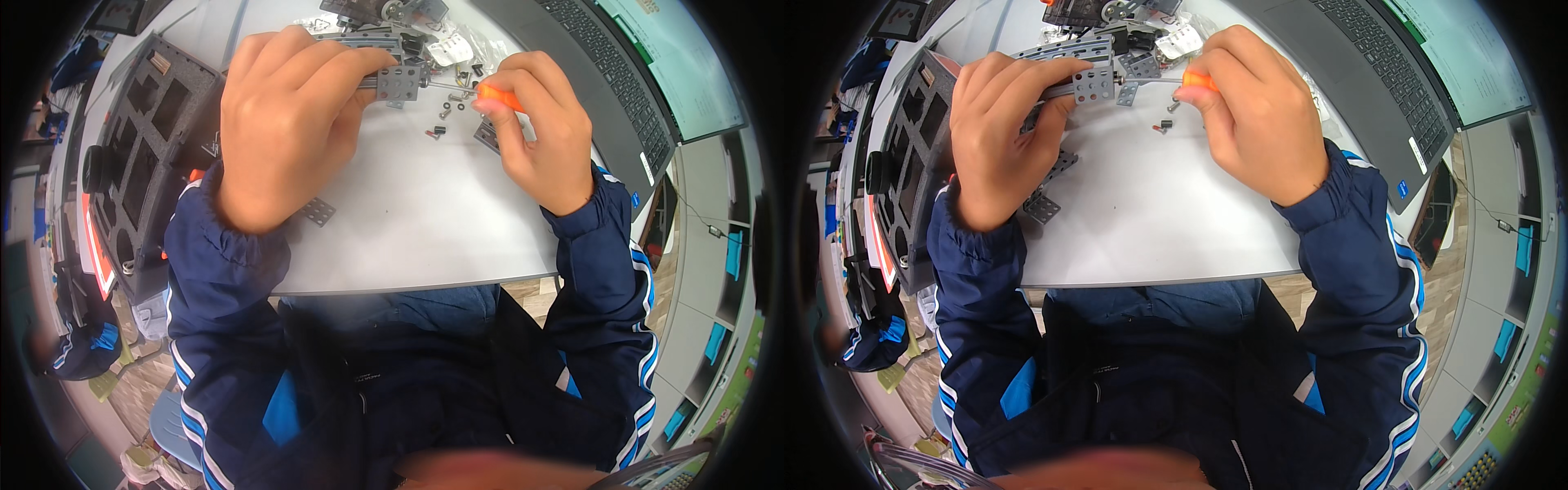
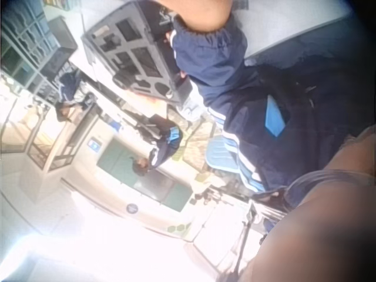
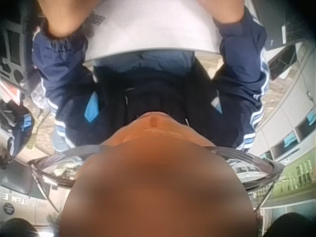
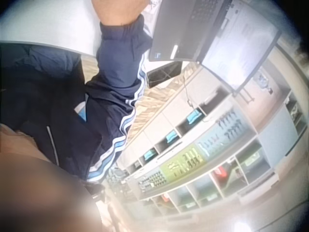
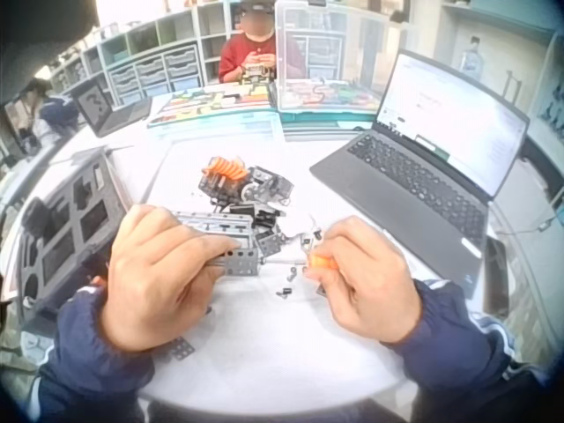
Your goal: The person assembles a metal frame by inserting and tightening screws into pre-drilled holes using an orange-handled screwdriver. They handle multiple metal brackets and small fasteners, aligning parts and securing them one at a time.
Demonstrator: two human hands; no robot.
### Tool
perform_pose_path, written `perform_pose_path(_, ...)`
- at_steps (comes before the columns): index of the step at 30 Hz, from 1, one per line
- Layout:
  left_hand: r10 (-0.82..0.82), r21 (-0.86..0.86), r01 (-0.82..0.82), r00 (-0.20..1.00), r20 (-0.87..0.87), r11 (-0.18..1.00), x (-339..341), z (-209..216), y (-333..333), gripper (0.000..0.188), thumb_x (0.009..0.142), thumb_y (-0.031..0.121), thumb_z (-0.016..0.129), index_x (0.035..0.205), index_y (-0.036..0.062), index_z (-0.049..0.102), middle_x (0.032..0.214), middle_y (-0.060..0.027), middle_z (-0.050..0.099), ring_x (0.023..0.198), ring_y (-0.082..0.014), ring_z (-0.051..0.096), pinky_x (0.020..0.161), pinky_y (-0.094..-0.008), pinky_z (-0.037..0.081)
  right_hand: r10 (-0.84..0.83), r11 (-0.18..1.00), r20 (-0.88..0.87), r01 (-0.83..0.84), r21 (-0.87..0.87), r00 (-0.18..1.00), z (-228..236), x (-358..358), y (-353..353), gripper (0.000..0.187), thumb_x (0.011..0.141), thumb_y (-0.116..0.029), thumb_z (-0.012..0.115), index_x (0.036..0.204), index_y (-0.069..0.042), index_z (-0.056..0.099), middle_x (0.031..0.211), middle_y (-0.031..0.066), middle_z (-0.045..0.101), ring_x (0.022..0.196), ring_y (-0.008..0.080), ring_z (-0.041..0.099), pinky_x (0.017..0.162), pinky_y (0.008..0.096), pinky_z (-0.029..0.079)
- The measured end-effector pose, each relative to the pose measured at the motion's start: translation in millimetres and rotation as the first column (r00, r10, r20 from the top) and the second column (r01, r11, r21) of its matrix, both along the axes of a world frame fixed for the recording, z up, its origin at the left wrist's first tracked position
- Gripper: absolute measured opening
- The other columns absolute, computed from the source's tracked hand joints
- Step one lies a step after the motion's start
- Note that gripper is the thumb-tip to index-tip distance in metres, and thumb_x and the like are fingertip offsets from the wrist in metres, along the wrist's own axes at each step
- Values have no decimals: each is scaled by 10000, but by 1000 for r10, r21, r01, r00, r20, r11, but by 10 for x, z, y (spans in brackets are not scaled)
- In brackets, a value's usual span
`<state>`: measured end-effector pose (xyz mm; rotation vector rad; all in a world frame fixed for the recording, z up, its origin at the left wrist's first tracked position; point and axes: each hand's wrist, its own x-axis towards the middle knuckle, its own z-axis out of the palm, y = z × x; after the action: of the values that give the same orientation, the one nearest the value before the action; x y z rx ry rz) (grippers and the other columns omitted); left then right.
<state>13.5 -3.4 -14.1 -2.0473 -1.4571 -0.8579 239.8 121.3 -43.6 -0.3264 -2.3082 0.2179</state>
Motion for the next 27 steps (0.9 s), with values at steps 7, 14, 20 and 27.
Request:
perform_pose_path(7,-2,-40,2,1000,3,999,2,8,-13,346,632,11,807,959,109,753,769,1,665,755,-217,592,748,-352,439,-22,999,23,23,-24,999,13,15,-38,184,841,-19,782,974,7,657,990,103,626,768,247,642,661,301,535)
perform_pose_path(14,15,-28,-15,1000,18,999,-26,-5,9,352,630,0,796,963,103,746,779,-6,668,761,-232,594,739,-360,441,-24,992,-22,26,121,999,-6,-20,-57,192,879,-63,772,1022,0,659,1008,102,621,791,273,635,692,322,537)
perform_pose_path(20,21,4,-21,1000,-16,1000,-61,-2,12,346,638,-2,782,965,104,746,792,0,674,761,-223,592,727,-358,442,114,961,53,-97,-258,992,-26,-34,-45,178,928,-83,717,1070,2,650,959,106,623,831,279,637,767,328,520)
perform_pose_path(27,-3,-25,2,1000,-16,1000,-12,2,-24,374,624,-14,780,979,99,751,803,-2,681,767,-221,590,722,-354,439,148,934,78,-114,-339,986,71,45,-23,143,869,-21,723,951,-4,606,887,120,616,784,297,650,709,330,517)
